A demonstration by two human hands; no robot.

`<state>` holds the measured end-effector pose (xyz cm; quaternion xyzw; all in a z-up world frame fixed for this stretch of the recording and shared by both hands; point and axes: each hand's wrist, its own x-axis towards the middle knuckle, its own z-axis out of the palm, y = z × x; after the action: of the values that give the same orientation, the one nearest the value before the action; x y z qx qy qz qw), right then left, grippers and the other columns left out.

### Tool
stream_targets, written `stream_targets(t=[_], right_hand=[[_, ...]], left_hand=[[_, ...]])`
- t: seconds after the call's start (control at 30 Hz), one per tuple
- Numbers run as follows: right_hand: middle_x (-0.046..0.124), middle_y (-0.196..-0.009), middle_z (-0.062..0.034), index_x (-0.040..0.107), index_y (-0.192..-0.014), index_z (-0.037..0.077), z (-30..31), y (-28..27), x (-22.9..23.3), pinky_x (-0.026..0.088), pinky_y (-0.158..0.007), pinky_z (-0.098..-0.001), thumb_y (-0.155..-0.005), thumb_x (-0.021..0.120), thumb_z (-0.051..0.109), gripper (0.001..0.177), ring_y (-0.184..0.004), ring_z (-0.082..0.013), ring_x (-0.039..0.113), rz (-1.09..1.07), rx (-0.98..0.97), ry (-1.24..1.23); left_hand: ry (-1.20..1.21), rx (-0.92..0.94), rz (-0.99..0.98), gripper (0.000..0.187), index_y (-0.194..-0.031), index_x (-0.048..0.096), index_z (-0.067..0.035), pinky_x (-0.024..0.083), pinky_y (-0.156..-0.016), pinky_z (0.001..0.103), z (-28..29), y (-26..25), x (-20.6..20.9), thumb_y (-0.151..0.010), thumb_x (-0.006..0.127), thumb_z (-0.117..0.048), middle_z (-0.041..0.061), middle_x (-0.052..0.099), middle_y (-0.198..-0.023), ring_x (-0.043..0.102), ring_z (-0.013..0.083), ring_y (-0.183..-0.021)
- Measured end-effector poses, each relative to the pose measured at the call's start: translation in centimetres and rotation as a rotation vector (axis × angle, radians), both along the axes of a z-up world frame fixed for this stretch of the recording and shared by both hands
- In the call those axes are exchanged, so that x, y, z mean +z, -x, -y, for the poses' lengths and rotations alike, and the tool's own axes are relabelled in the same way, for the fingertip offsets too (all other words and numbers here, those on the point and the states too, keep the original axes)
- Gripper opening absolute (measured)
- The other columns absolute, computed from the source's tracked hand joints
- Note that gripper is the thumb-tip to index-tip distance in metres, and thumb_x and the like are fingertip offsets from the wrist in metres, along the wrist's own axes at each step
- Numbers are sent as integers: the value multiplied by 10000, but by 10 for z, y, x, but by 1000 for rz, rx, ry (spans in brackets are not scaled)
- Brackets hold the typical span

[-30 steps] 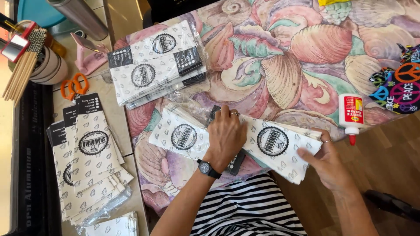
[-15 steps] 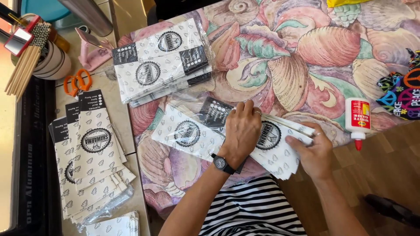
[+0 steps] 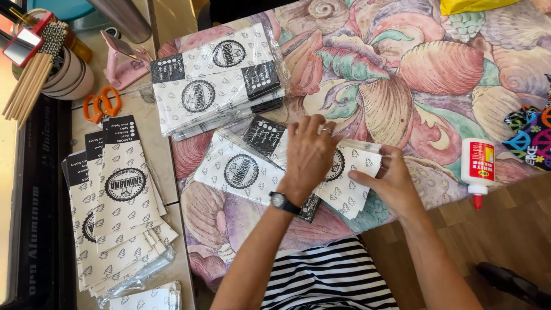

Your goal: The person organizes several stacks of printed paper food sleeves on a table and applies glue from a bottle to the edges to secure them.

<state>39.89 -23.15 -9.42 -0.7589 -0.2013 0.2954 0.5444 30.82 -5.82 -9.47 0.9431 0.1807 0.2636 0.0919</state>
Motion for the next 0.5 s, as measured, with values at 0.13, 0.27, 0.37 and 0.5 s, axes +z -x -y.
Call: stream_targets(t=[0.13,0.27,0.37,0.5], right_hand=[[529,-1134,-204,264,-1511,-48,6,-4,-23,560,-858,-466,-750,817,-72,941,-1063,-321,619,-112,-44,-97],[511,-1268,-301,222,-1529,-58,-20,10,-26,526,-941,-527,-848,710,-88,838,-1198,-437,594,-31,-24,-208],[541,-1261,-243,275,-1529,-37,-32,20,-24,516,-960,-489,-921,671,-19,726,-1129,-343,626,-26,-8,-203],[580,-1264,-218,297,-1494,-85,-45,26,-6,499,-993,-482,-917,668,-43,688,-1216,-290,578,7,-18,-246]], left_hand=[[86,-25,-263,668,-1346,636,-109,144,-1209,673,-8,25,14,-1043,294,-596,167,583,-1432,417,364,-1458],[126,-23,-398,774,-1442,557,-121,25,-1213,698,4,23,7,-1012,211,-664,156,538,-1501,338,368,-1511],[156,-15,-411,819,-1459,521,-93,-10,-1210,713,7,19,1,-998,165,-669,170,517,-1514,335,379,-1508],[175,-37,-404,845,-1478,490,-108,-2,-1206,734,-10,12,-2,-985,125,-690,166,520,-1492,381,358,-1482]])
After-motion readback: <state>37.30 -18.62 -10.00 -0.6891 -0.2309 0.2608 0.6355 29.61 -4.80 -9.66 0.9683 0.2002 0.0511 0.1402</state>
